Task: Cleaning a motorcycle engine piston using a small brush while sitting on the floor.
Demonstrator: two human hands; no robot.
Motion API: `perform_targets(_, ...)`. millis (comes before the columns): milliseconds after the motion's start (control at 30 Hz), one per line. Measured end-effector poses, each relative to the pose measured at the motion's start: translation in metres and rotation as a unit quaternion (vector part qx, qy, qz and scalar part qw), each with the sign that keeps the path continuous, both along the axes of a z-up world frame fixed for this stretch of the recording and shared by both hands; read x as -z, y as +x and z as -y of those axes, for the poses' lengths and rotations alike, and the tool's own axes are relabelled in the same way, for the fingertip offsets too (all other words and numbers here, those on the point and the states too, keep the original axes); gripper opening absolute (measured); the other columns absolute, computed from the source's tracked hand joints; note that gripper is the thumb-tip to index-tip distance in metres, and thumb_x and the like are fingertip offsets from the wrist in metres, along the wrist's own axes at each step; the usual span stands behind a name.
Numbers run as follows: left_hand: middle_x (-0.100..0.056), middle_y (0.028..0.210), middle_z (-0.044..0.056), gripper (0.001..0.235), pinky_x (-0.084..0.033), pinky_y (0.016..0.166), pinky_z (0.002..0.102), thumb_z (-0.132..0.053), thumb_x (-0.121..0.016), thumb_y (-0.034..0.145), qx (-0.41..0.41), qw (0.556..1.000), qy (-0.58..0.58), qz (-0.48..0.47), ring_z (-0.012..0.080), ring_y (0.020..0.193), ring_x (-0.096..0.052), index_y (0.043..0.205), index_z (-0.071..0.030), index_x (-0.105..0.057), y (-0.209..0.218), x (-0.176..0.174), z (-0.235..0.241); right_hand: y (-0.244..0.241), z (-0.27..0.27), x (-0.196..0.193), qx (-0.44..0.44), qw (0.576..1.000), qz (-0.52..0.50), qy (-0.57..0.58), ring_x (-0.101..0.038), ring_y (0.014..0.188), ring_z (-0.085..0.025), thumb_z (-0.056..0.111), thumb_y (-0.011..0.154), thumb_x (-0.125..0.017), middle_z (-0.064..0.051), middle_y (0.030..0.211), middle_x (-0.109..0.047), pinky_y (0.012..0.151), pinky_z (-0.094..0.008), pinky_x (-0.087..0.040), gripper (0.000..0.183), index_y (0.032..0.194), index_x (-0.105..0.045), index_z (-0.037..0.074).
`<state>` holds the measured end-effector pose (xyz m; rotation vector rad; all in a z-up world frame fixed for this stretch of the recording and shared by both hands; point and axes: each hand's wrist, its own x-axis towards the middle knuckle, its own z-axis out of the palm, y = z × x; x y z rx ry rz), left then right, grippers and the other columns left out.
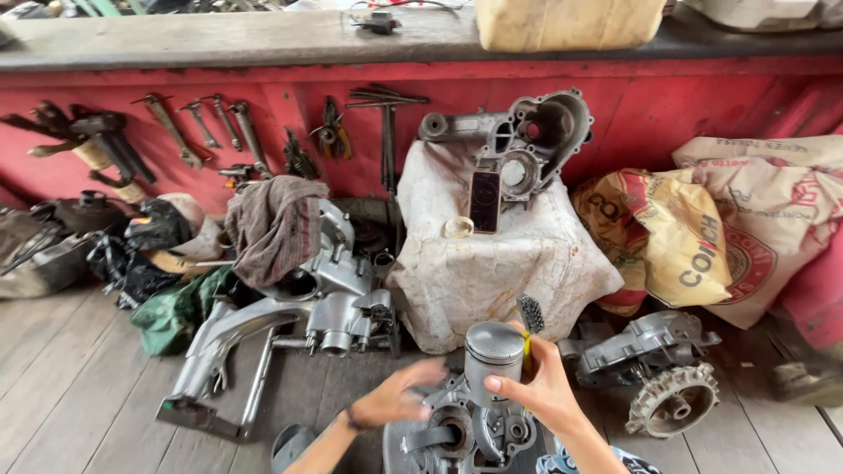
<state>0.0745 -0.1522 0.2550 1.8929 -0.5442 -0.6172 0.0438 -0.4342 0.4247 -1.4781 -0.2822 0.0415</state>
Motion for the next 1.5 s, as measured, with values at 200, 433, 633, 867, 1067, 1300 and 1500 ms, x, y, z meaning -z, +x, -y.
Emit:
perform_targets(200, -0.050, 0.152, 0.010, 0.106, -0.041, 0.119, 0.039, -0.017, -0.089, 0.063, -0.038, 0.938, -0.330, 0.098, 0.0214, 0.133, -0.053, 0.154, -0.003, -0.034, -0.048, -0.182, 0.085, -0.002, -0.003, 0.012, 0.013, 0.993, 0.035, -0.112, -0.062, 0.070, -0.017, 0.024, 0.050, -0.098, -0.010, 0.076, -0.066, 0.066, -0.029, -0.054, 0.058, 0.085, -0.062, -0.005)
perform_targets(433, -0.074, 0.108, 0.007, 0.066, -0.056, 0.087, 0.034, -0.014, -0.084, 0.060, -0.198, 0.915, -0.167, 0.309, 0.0233, 0.092, -0.071, 0.122, -0.007, -0.061, -0.056, -0.202, 0.073, -0.015, 0.012, -0.056, 0.084, 0.956, 0.137, -0.245, -0.058, 0.055, -0.015, 0.048, 0.091, -0.042, -0.003, 0.077, -0.071, 0.052, -0.031, -0.042, 0.063, 0.144, -0.050, 0.017)
perform_targets(633, -0.072, 0.106, 0.005, 0.064, -0.055, 0.086, 0.037, -0.002, -0.080, 0.053, -0.295, 0.852, -0.096, 0.422, 0.0263, 0.095, -0.066, 0.114, -0.009, -0.066, -0.047, -0.199, 0.073, -0.023, 0.009, -0.050, 0.168, 0.915, 0.177, -0.323, -0.061, 0.053, -0.011, 0.009, 0.084, -0.069, 0.000, 0.070, -0.074, 0.052, -0.025, -0.049, 0.011, 0.095, -0.066, 0.007)
perform_targets(867, -0.072, 0.106, 0.004, 0.058, -0.055, 0.084, 0.037, 0.003, -0.081, 0.054, -0.325, 0.823, -0.109, 0.452, 0.0246, 0.093, -0.065, 0.109, -0.009, -0.065, -0.033, -0.200, 0.075, -0.029, -0.001, -0.086, 0.060, 0.872, 0.286, -0.393, -0.046, 0.040, -0.012, 0.015, 0.074, -0.082, 0.005, 0.055, -0.061, 0.039, -0.028, -0.041, 0.016, 0.074, -0.066, 0.013)
perform_targets(1067, -0.070, 0.105, 0.004, 0.058, -0.057, 0.085, 0.035, 0.001, -0.085, 0.057, -0.309, 0.833, -0.125, 0.440, 0.0234, 0.094, -0.064, 0.110, -0.010, -0.064, -0.043, -0.204, 0.073, -0.028, -0.004, -0.075, 0.046, 0.887, 0.337, -0.313, -0.049, 0.034, -0.003, 0.004, 0.074, -0.073, 0.006, 0.056, -0.071, 0.030, -0.020, -0.033, 0.012, 0.068, -0.066, 0.011)
perform_targets(1300, -0.070, 0.105, 0.004, 0.059, -0.056, 0.085, 0.037, -0.002, -0.086, 0.056, -0.288, 0.842, -0.125, 0.438, 0.0242, 0.095, -0.064, 0.110, -0.008, -0.064, -0.054, -0.208, 0.072, -0.053, 0.000, -0.078, 0.096, 0.872, 0.317, -0.361, -0.055, 0.045, -0.012, 0.004, 0.072, -0.079, 0.001, 0.072, -0.072, 0.044, -0.025, -0.044, 0.016, 0.077, -0.064, 0.004)
perform_targets(1500, -0.070, 0.106, 0.003, 0.059, -0.057, 0.087, 0.036, 0.002, -0.084, 0.057, -0.279, 0.846, -0.142, 0.432, 0.0235, 0.097, -0.065, 0.111, -0.010, -0.064, -0.055, -0.203, 0.079, -0.049, 0.023, -0.054, 0.113, 0.880, 0.316, -0.336, -0.048, 0.040, -0.007, 0.000, 0.071, -0.076, -0.001, 0.069, -0.073, 0.037, -0.021, -0.035, 0.010, 0.073, -0.067, 0.003)
